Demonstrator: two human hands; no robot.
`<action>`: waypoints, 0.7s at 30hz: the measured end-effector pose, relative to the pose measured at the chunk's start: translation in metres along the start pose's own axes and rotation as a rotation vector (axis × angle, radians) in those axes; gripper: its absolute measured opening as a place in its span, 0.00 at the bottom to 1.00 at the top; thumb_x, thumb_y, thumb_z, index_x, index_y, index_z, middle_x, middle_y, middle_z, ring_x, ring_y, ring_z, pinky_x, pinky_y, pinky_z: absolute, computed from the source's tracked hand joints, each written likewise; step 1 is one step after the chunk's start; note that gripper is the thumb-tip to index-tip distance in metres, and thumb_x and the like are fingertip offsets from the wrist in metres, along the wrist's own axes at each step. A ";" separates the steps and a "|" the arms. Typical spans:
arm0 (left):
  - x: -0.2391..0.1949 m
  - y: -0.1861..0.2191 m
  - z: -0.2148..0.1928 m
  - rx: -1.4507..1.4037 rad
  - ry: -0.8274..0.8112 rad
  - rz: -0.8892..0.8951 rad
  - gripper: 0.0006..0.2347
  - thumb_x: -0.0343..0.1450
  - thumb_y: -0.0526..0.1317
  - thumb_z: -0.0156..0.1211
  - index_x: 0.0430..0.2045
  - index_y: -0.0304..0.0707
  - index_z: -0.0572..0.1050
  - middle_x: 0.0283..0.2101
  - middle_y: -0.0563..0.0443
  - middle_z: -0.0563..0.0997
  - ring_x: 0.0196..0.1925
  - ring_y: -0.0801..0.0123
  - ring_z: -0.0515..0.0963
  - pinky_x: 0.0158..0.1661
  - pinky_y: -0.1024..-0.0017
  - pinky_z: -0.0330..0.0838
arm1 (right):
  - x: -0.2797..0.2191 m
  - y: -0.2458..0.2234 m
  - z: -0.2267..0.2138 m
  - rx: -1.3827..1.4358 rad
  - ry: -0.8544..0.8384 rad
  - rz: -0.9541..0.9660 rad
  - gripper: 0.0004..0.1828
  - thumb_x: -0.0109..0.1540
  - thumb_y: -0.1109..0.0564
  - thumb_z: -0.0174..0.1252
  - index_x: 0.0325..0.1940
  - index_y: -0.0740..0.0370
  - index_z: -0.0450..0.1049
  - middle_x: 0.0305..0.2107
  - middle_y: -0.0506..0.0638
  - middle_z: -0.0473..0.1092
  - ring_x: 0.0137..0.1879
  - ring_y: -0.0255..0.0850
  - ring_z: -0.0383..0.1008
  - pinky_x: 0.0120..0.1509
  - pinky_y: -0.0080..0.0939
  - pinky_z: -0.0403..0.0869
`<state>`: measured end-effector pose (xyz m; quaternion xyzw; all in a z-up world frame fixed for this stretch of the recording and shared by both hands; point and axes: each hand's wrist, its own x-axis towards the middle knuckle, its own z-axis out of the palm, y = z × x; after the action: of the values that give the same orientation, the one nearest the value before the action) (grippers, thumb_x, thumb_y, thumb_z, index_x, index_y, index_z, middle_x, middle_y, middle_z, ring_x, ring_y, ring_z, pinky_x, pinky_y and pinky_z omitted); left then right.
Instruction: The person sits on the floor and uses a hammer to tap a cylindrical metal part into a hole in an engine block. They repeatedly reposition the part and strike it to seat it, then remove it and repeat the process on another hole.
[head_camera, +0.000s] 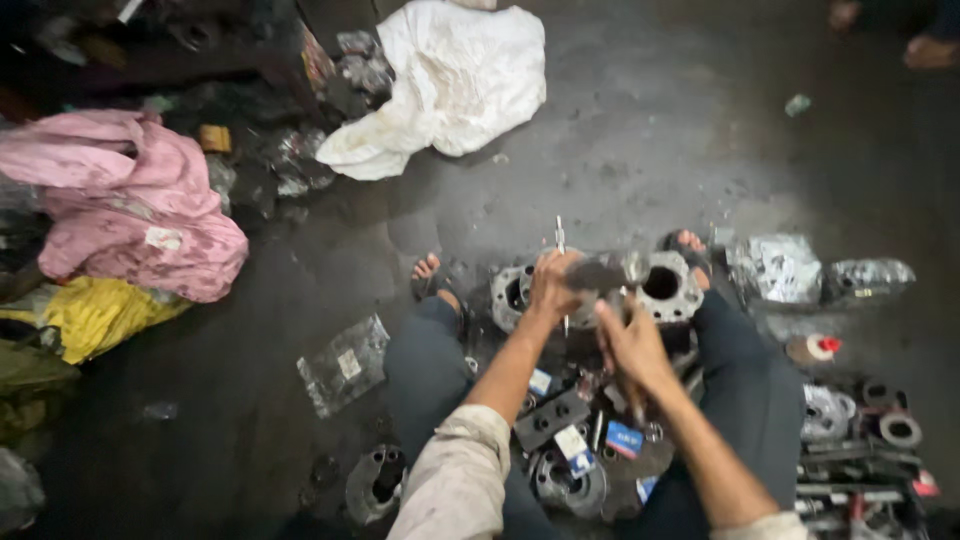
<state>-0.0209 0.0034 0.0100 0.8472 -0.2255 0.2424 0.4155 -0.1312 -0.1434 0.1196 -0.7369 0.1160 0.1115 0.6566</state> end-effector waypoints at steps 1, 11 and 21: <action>0.002 0.000 0.001 0.003 -0.027 -0.022 0.05 0.57 0.37 0.68 0.23 0.45 0.82 0.38 0.53 0.83 0.44 0.57 0.79 0.47 0.58 0.71 | 0.011 0.002 -0.011 -0.025 0.043 -0.035 0.27 0.64 0.45 0.58 0.59 0.64 0.63 0.17 0.49 0.66 0.14 0.36 0.62 0.16 0.39 0.62; 0.074 0.040 -0.081 -0.646 0.018 -0.222 0.09 0.70 0.33 0.52 0.34 0.39 0.82 0.44 0.52 0.86 0.44 0.70 0.85 0.48 0.72 0.78 | 0.133 0.127 -0.105 -0.575 0.425 0.061 0.31 0.64 0.41 0.63 0.53 0.75 0.73 0.32 0.63 0.76 0.42 0.56 0.78 0.55 0.53 0.74; 0.066 0.026 -0.146 -0.317 -0.015 -0.471 0.08 0.72 0.36 0.59 0.40 0.43 0.84 0.35 0.44 0.88 0.36 0.63 0.87 0.39 0.68 0.78 | 0.095 0.127 -0.048 -0.795 0.373 -0.597 0.22 0.66 0.48 0.57 0.52 0.72 0.72 0.42 0.68 0.74 0.50 0.65 0.75 0.57 0.58 0.73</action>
<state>-0.0173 0.0963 0.1432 0.8025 -0.0608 0.0946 0.5860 -0.0808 -0.2078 -0.0247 -0.9372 -0.0351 -0.1780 0.2979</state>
